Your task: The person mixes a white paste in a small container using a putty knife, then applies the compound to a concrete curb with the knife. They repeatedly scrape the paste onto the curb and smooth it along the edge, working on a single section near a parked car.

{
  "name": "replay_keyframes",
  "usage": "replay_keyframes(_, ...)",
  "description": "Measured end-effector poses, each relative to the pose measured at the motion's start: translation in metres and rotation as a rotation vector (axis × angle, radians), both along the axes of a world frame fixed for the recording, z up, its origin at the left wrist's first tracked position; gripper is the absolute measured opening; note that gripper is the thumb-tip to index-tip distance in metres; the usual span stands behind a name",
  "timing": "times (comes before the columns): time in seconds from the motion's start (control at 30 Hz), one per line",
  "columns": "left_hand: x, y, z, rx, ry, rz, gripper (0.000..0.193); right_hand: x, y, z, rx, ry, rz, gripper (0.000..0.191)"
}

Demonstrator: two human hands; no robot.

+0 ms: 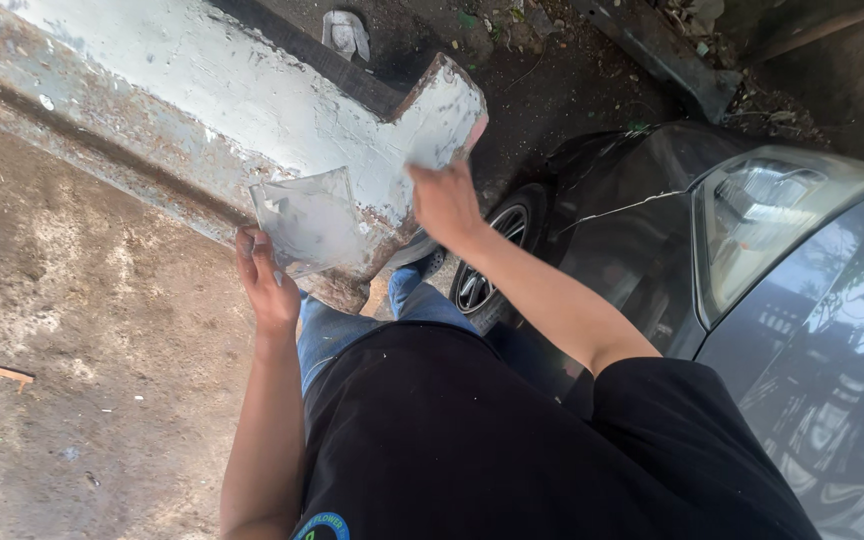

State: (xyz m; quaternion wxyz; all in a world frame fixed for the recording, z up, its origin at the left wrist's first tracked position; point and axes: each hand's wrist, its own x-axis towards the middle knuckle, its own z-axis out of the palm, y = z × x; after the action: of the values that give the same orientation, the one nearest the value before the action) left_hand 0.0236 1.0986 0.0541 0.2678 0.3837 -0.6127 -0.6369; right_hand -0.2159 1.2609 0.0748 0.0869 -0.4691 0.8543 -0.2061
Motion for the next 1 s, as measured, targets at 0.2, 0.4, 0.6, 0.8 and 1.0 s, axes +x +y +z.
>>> replay_keyframes(0.2,0.002,-0.011,0.007,0.065,0.077,0.067,0.027,-0.039,-0.004,0.027,0.105,-0.239,-0.129,0.032)
replay_keyframes(0.4,-0.013,-0.012,0.004,-0.019,0.039,-0.012,0.026,-0.104,-0.042,0.018,-0.180,0.315,-0.124,0.026)
replay_keyframes(0.6,-0.018,-0.020,0.005,0.029,0.030,-0.025,0.024,-0.033,-0.037,0.014,0.134,0.043,0.095,0.029)
replay_keyframes(0.8,-0.016,-0.034,0.003,0.105,0.093,0.001,0.023,-0.084,-0.026,0.030,-0.084,-0.017,-0.161,0.031)
replay_keyframes(1.0,-0.018,-0.031,0.000,0.057,0.050,-0.026,0.026,-0.060,-0.035,-0.002,0.081,0.058,-0.016,0.028)
